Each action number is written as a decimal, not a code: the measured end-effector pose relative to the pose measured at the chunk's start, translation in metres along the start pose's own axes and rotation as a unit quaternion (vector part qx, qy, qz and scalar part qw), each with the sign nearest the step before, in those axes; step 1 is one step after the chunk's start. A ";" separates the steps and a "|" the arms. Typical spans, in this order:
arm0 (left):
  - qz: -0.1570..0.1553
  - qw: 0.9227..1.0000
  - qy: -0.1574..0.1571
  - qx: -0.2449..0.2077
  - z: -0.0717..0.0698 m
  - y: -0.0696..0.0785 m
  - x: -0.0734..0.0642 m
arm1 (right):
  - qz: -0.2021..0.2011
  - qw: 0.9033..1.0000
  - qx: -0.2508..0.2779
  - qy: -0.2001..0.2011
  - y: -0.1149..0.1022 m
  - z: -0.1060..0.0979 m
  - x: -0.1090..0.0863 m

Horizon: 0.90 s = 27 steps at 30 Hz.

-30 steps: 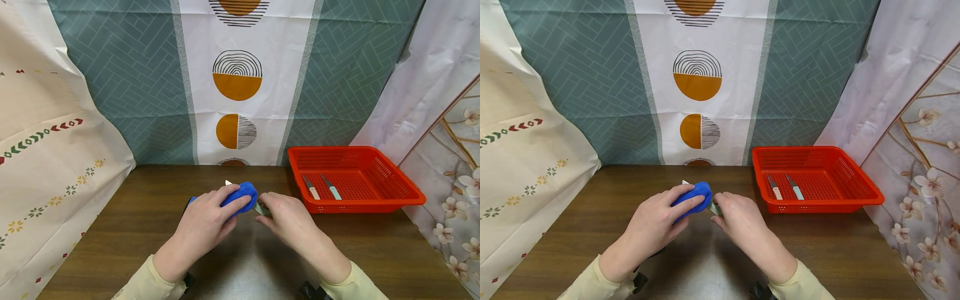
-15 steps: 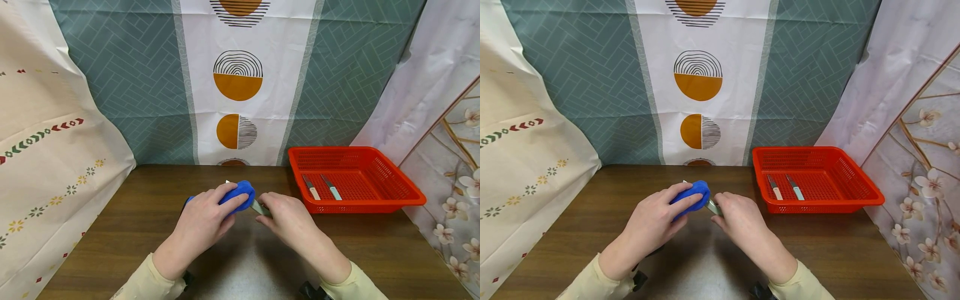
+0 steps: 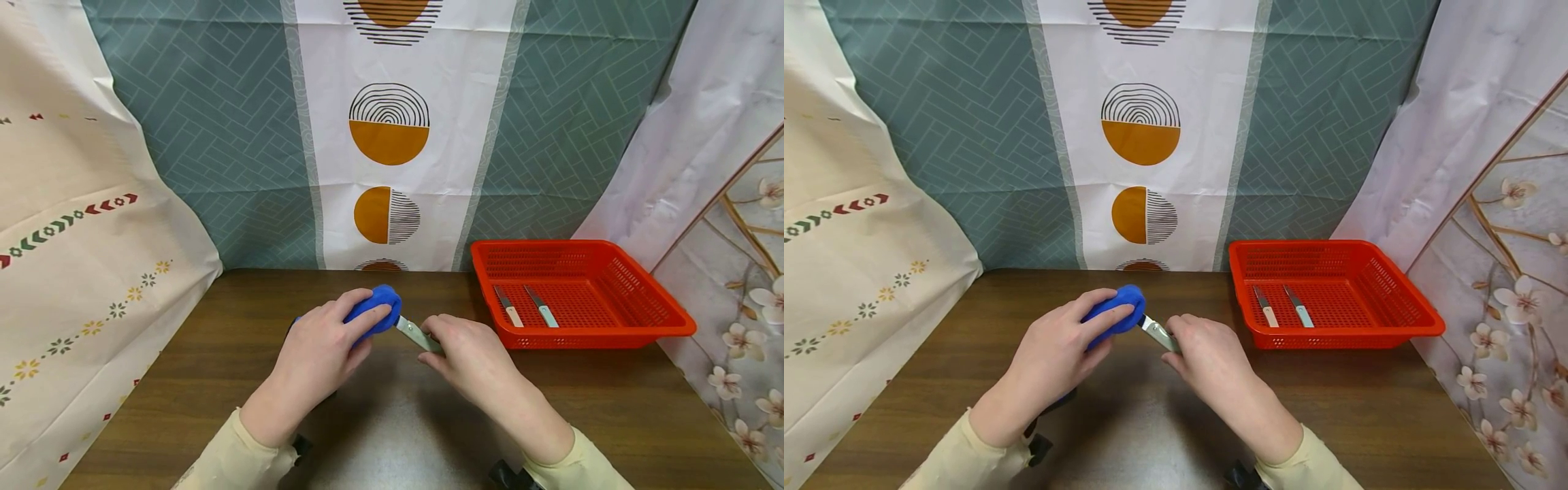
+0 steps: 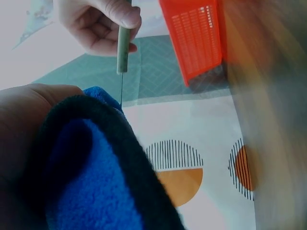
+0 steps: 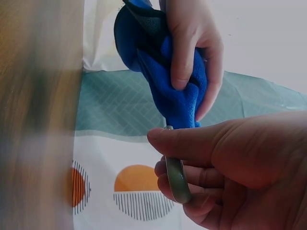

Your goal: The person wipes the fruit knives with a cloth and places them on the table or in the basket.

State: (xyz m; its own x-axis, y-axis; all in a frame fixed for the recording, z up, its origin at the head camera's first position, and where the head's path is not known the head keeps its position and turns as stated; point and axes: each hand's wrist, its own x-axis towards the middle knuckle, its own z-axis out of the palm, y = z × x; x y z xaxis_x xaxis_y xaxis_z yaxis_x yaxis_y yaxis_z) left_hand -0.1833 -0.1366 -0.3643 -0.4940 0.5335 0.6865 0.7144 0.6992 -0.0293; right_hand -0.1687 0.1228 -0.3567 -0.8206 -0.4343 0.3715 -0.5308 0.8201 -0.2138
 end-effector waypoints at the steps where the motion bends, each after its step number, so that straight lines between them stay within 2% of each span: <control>1: -0.002 1.000 0.001 0.001 0.000 -0.001 0.000 | 0.001 1.000 0.000 0.000 0.000 0.000 0.000; 13: -0.025 1.000 -0.001 0.017 -0.004 -0.012 -0.002 | -0.002 1.000 0.002 0.002 -0.001 0.000 0.000; 22: -0.045 0.999 -0.021 0.020 -0.006 -0.021 -0.002 | -0.002 1.000 0.000 0.004 -0.001 0.000 -0.001; 27: -0.055 0.998 -0.019 0.023 -0.007 -0.027 -0.004 | 0.000 1.000 0.001 0.003 -0.001 0.000 0.000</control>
State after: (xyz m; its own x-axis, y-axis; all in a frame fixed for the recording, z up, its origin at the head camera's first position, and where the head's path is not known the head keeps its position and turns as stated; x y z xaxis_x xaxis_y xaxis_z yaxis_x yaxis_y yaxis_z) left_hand -0.1967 -0.1612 -0.3611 -0.5876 0.4691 0.6593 0.6317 0.7751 0.0114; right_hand -0.1680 0.1221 -0.3570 -0.8191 -0.4320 0.3774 -0.5312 0.8195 -0.2150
